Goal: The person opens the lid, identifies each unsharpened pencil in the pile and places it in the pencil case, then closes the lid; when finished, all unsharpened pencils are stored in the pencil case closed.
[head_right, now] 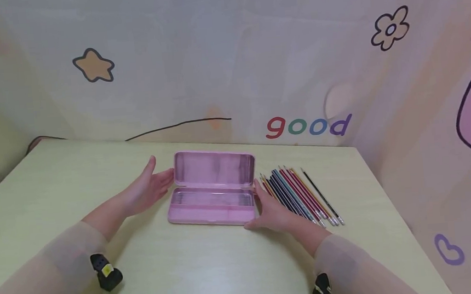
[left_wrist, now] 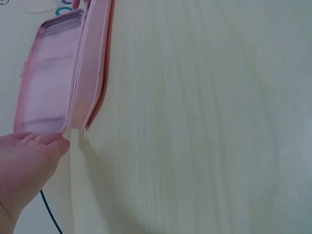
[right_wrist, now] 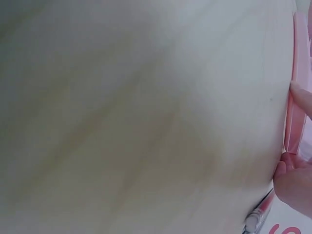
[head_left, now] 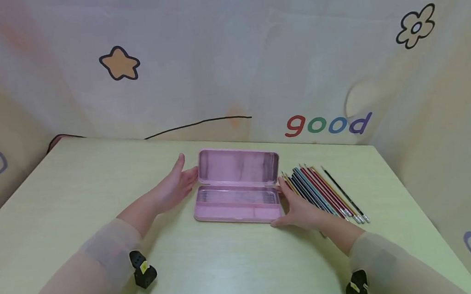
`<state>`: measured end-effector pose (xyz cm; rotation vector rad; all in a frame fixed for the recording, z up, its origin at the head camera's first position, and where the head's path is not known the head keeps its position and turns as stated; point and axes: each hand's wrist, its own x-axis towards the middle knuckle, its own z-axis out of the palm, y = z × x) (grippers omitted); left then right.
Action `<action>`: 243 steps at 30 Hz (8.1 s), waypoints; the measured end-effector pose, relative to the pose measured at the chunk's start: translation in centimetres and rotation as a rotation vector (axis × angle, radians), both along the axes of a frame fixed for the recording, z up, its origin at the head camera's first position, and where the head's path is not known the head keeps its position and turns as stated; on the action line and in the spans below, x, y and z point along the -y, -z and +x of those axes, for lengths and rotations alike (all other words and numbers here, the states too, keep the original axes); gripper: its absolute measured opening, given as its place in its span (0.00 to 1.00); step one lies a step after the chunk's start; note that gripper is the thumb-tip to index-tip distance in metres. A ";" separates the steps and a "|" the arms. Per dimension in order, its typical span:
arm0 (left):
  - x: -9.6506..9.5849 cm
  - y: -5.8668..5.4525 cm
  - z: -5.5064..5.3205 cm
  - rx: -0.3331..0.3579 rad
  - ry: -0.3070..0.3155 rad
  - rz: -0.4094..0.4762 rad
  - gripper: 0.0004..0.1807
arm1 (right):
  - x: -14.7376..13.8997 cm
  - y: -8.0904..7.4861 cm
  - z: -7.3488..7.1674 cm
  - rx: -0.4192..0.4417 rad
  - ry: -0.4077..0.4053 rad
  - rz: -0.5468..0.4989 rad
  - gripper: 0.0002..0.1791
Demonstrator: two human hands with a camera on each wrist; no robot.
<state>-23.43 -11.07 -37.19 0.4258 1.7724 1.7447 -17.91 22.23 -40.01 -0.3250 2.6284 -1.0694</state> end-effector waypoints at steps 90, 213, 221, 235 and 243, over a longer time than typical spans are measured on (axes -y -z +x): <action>-2.7 1.6 3.6 -0.664 0.126 -1.205 0.61 | -14.8 -2.2 7.3 -0.160 0.380 0.082 0.34; -2.6 1.2 3.8 -0.609 0.143 -1.222 0.62 | -0.9 -1.0 -0.1 -0.046 0.407 -0.288 0.19; -2.7 1.4 3.7 -0.610 0.143 -1.216 0.62 | 0.2 -1.2 0.1 -0.034 0.395 -0.291 0.17; -2.6 1.3 3.8 -0.623 0.143 -1.210 0.62 | 0.4 -0.9 0.1 -0.062 0.272 -0.170 0.09; -2.7 1.0 3.9 -0.625 0.148 -1.206 0.62 | 0.3 -1.1 0.2 -0.070 0.275 -0.112 0.08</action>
